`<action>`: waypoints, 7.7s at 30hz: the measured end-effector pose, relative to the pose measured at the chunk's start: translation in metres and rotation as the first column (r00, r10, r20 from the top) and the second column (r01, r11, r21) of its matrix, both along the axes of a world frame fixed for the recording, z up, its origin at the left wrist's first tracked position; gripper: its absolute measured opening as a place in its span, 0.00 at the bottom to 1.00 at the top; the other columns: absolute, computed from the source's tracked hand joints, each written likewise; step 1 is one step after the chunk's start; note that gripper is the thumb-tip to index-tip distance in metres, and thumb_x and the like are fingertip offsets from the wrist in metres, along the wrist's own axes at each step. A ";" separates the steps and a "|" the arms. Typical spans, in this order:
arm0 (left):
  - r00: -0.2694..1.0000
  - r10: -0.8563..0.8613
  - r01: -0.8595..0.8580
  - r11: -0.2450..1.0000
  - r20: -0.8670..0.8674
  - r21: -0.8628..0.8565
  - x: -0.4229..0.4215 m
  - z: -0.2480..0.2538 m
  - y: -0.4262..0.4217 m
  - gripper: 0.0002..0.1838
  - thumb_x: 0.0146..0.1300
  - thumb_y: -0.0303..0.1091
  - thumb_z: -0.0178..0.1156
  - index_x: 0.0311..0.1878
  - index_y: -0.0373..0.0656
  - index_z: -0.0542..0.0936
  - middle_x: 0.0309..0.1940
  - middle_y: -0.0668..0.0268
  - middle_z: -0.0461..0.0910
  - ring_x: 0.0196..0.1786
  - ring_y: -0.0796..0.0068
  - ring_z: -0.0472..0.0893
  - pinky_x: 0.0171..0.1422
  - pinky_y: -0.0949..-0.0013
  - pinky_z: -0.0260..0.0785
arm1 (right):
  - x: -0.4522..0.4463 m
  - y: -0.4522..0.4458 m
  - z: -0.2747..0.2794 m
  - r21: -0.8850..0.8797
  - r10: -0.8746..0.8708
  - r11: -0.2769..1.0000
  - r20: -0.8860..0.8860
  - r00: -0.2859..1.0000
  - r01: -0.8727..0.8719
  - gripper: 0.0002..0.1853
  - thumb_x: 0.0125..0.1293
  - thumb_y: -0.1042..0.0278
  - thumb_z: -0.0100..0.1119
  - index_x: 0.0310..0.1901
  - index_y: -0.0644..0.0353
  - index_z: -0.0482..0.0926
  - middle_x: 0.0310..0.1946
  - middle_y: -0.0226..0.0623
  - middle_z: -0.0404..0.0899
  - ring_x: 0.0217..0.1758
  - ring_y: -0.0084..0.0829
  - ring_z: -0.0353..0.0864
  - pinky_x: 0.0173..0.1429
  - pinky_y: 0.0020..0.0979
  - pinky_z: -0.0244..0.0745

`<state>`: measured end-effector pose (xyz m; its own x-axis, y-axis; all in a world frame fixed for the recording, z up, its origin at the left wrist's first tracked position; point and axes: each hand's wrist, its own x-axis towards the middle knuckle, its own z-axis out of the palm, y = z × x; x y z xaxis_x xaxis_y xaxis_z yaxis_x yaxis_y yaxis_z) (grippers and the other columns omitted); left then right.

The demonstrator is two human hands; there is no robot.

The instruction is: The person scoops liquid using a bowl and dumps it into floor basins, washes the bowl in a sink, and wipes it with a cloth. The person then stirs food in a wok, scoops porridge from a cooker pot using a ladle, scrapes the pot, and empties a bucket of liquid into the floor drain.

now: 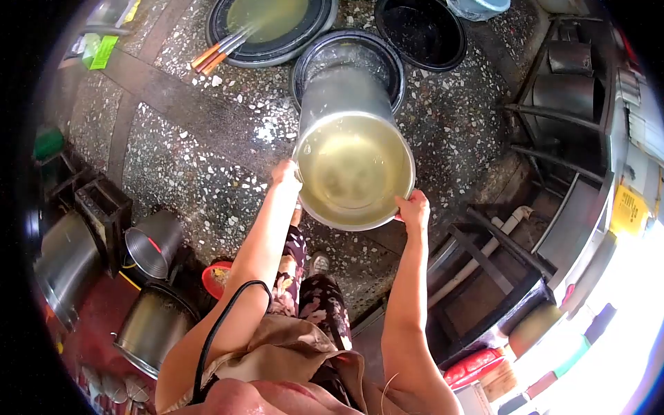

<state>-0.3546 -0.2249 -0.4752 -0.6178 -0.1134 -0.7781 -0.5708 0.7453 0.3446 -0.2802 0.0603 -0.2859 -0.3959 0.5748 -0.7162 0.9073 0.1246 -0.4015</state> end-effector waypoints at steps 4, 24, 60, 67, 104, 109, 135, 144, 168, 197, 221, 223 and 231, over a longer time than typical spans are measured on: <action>0.993 -0.114 0.114 0.970 -0.013 0.214 0.018 -0.033 0.008 0.10 0.46 0.29 0.57 0.34 0.39 0.78 0.31 0.57 0.77 0.36 0.63 0.79 0.36 0.62 0.72 | -0.016 0.018 0.019 0.029 0.001 1.000 -0.034 0.999 0.000 0.08 0.48 0.76 0.59 0.30 0.70 0.73 0.20 0.38 0.73 0.17 0.27 0.75 0.17 0.29 0.75; 0.927 0.124 0.280 0.398 -0.353 0.874 0.103 0.167 0.154 0.06 0.55 0.28 0.51 0.26 0.36 0.73 0.19 0.60 0.72 0.19 0.70 0.74 0.19 0.72 0.63 | -0.139 -0.152 0.291 0.776 0.892 0.050 0.248 0.378 -0.628 0.22 0.50 0.53 0.49 0.31 0.68 0.79 0.32 0.58 0.78 0.41 0.52 0.79 0.49 0.42 0.72; -0.642 0.685 -0.753 -0.649 0.343 -0.114 1.433 0.041 -0.230 0.14 0.47 0.36 0.58 0.36 0.40 0.80 0.37 0.56 0.80 0.40 0.65 0.80 0.39 0.63 0.72 | 1.160 -0.732 -0.004 -0.550 0.802 -0.471 0.058 -0.594 -0.689 0.10 0.58 0.66 0.50 0.28 0.66 0.71 0.19 0.36 0.72 0.19 0.31 0.77 0.20 0.30 0.73; -0.535 0.769 -0.839 -0.434 0.350 -0.328 1.447 0.014 -0.264 0.17 0.48 0.37 0.59 0.43 0.46 0.81 0.44 0.59 0.80 0.47 0.61 0.79 0.50 0.62 0.70 | 1.168 -0.748 -0.081 -0.489 0.744 -0.480 0.213 -0.633 -0.728 0.14 0.60 0.61 0.51 0.25 0.64 0.71 0.16 0.37 0.73 0.19 0.33 0.79 0.23 0.31 0.80; -0.614 -0.770 0.698 -0.427 0.173 0.575 1.422 0.111 -0.286 0.08 0.50 0.31 0.45 0.21 0.41 0.71 0.38 0.60 0.72 0.42 0.64 0.73 0.48 0.59 0.70 | 1.084 -0.691 -0.102 -0.313 0.704 -0.686 -0.514 -0.490 -0.657 0.08 0.51 0.83 0.54 0.35 0.65 0.73 0.28 0.36 0.78 0.32 0.24 0.75 0.38 0.27 0.70; -0.788 -0.606 0.533 -0.579 0.112 0.617 1.372 0.180 -0.313 0.09 0.46 0.27 0.45 0.13 0.42 0.63 0.22 0.64 0.68 0.27 0.68 0.70 0.33 0.64 0.69 | 1.026 -0.680 -0.045 -0.487 0.822 -0.512 -0.518 -0.238 -0.708 0.10 0.53 0.84 0.49 0.37 0.62 0.72 0.26 0.28 0.75 0.24 0.17 0.69 0.26 0.19 0.63; -0.549 0.675 -0.354 -0.722 0.493 0.594 0.431 0.230 -0.237 0.04 0.41 0.28 0.47 0.24 0.42 0.67 0.31 0.62 0.72 0.38 0.63 0.71 0.47 0.59 0.68 | 0.256 -0.253 0.061 -0.047 0.544 0.759 -0.501 0.673 -0.649 0.07 0.48 0.76 0.58 0.24 0.63 0.68 0.17 0.28 0.67 0.22 0.19 0.63 0.28 0.25 0.64; 0.039 0.821 -0.635 -0.419 0.569 0.649 0.139 0.157 -0.076 0.20 0.36 0.28 0.48 0.37 0.33 0.75 0.34 0.58 0.77 0.38 0.59 0.77 0.46 0.61 0.71 | 0.108 -0.071 0.031 0.006 0.157 0.986 -0.380 0.912 -0.167 0.06 0.46 0.81 0.55 0.28 0.63 0.71 0.19 0.28 0.70 0.17 0.18 0.65 0.16 0.20 0.59; 0.670 0.602 -0.740 0.586 0.435 0.330 -0.011 0.040 0.113 0.12 0.49 0.20 0.48 0.40 0.29 0.70 0.35 0.49 0.69 0.38 0.54 0.75 0.38 0.50 0.70 | -0.031 0.075 0.072 0.289 -0.003 0.957 -0.121 0.993 0.039 0.07 0.43 0.74 0.55 0.27 0.67 0.71 0.19 0.34 0.72 0.20 0.24 0.72 0.22 0.27 0.74; 0.717 0.444 -0.679 0.267 0.538 0.684 0.314 0.226 0.098 0.13 0.57 0.30 0.56 0.44 0.37 0.79 0.35 0.60 0.79 0.31 0.71 0.79 0.32 0.69 0.74 | 0.148 -0.118 0.277 0.764 0.850 0.524 -0.439 0.291 -0.376 0.10 0.45 0.74 0.58 0.21 0.62 0.65 0.46 0.50 0.72 0.40 0.41 0.74 0.40 0.35 0.70; -0.486 0.835 -0.861 -0.406 -0.259 0.308 1.266 0.278 -0.287 0.22 0.57 0.24 0.51 0.58 0.38 0.68 0.47 0.62 0.76 0.48 0.72 0.74 0.55 0.70 0.64 | 0.876 -0.702 0.128 0.294 0.489 -0.764 -0.317 -0.813 -0.574 0.22 0.56 0.72 0.50 0.55 0.53 0.69 0.39 0.55 0.73 0.37 0.55 0.76 0.43 0.49 0.73; -0.482 0.833 -0.876 -0.462 -0.272 0.138 1.330 0.287 -0.289 0.23 0.57 0.29 0.52 0.58 0.37 0.68 0.46 0.60 0.77 0.47 0.70 0.76 0.54 0.69 0.65 | 0.967 -0.741 0.124 0.286 0.298 -0.871 -0.338 -0.893 -0.399 0.20 0.55 0.73 0.51 0.52 0.56 0.70 0.36 0.54 0.74 0.37 0.55 0.77 0.42 0.48 0.73; -0.573 0.766 -0.770 -0.625 0.293 0.130 1.486 0.156 -0.272 0.14 0.52 0.31 0.51 0.38 0.32 0.76 0.21 0.62 0.72 0.23 0.65 0.71 0.29 0.63 0.66 | 1.190 -0.825 -0.021 -0.141 -0.070 -0.989 0.257 -0.964 0.034 0.18 0.52 0.66 0.55 0.45 0.61 0.78 0.49 0.48 0.75 0.56 0.42 0.73 0.57 0.35 0.71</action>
